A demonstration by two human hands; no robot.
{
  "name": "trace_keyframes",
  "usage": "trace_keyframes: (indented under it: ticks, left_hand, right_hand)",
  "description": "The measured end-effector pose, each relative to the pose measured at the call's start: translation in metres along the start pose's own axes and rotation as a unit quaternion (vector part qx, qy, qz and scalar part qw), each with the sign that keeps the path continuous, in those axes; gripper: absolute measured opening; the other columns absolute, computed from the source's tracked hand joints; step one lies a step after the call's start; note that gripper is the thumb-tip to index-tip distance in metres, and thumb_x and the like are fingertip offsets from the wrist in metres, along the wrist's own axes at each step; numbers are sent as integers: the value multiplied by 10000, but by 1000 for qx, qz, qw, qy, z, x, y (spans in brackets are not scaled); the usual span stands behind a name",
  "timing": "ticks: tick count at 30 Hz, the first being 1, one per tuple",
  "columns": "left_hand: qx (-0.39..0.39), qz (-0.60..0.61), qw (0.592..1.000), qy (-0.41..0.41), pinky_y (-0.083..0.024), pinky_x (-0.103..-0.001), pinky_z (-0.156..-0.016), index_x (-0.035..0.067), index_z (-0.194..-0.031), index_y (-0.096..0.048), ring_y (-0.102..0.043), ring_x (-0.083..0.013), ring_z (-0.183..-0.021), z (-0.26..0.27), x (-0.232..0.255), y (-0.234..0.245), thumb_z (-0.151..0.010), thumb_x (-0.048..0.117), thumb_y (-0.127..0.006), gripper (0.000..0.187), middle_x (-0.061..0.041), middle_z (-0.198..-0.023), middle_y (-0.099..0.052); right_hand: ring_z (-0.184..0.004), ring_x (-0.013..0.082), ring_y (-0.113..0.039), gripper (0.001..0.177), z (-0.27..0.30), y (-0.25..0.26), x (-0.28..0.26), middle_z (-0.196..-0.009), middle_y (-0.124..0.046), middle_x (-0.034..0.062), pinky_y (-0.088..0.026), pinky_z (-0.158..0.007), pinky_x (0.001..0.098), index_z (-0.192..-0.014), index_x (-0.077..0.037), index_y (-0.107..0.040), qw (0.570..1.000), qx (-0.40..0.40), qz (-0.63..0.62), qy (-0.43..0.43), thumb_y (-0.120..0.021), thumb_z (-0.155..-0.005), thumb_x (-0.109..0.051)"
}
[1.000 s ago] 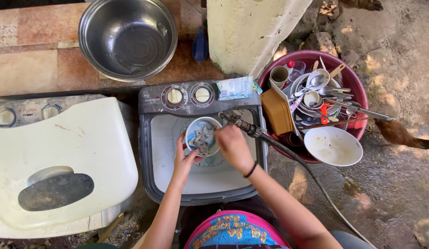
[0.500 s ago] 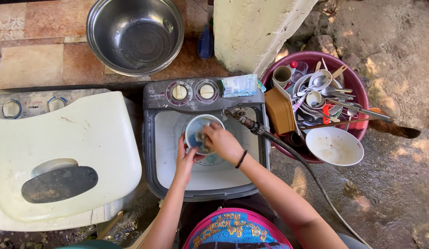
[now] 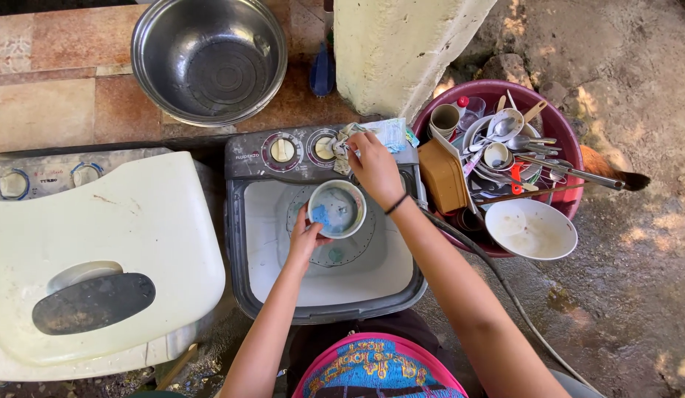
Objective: Washing a cup and a small cloth using water and detergent.
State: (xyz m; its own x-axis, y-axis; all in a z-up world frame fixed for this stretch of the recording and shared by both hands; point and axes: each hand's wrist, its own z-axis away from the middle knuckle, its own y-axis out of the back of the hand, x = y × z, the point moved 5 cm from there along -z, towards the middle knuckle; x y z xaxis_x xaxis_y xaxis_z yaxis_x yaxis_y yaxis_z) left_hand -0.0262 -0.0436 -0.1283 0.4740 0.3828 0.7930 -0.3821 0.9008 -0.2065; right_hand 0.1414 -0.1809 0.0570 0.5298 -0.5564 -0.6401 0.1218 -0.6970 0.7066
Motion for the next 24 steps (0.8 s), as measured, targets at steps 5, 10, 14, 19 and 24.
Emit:
trace_keyframes:
  ticks: [5,10,14,19,24]
  left_hand:
    - [-9,-13,1000,1,-652,-377,-692,241,-1549,-359,-721,-224,-902,-26,-18,-6,-925,39,-532,679,-110,-1296,-587]
    - [-27,-18,999,7,-660,-372,-684,195,-1527,-383,-733,-236,-857,-59,-53,-16,-923,13,-527,647,-121,-1286,-599]
    - [-40,-35,999,2,-675,-381,-671,156,-1497,-430,-725,-234,-883,-72,-63,-27,-944,16,-540,582,-126,-1245,-619]
    - [-21,-62,998,-14,-642,-392,-655,150,-1475,-462,-731,-255,-894,-59,-55,-20,-921,-11,-539,582,-109,-1240,-602]
    - [52,-197,979,-20,-627,-344,-550,150,-1423,-547,-741,-208,-677,-4,-20,14,-960,40,-496,480,-72,-1025,-733]
  right_hand:
    - [-859,394,-632,183,56,33,-25,-995,-620,166,-515,-716,457,-1068,-16,-595,994,94,55,-26,-695,-919,-56]
    - [-719,276,-596,132,104,38,-11,-922,-592,130,-496,-662,374,-1066,-23,-628,992,110,-34,-54,-638,-935,-9]
    - [-594,205,-596,112,154,-7,53,-824,-661,115,-477,-575,334,-1022,-20,-668,975,43,-67,-209,-685,-927,-77]
    - [-586,175,-612,166,193,-42,100,-884,-680,98,-508,-579,320,-1064,-22,-675,950,41,-120,-284,-661,-921,-105]
    - [-617,151,-637,343,190,-55,89,-995,-646,95,-535,-547,300,-1165,-15,-628,972,18,-73,-221,-734,-935,-246]
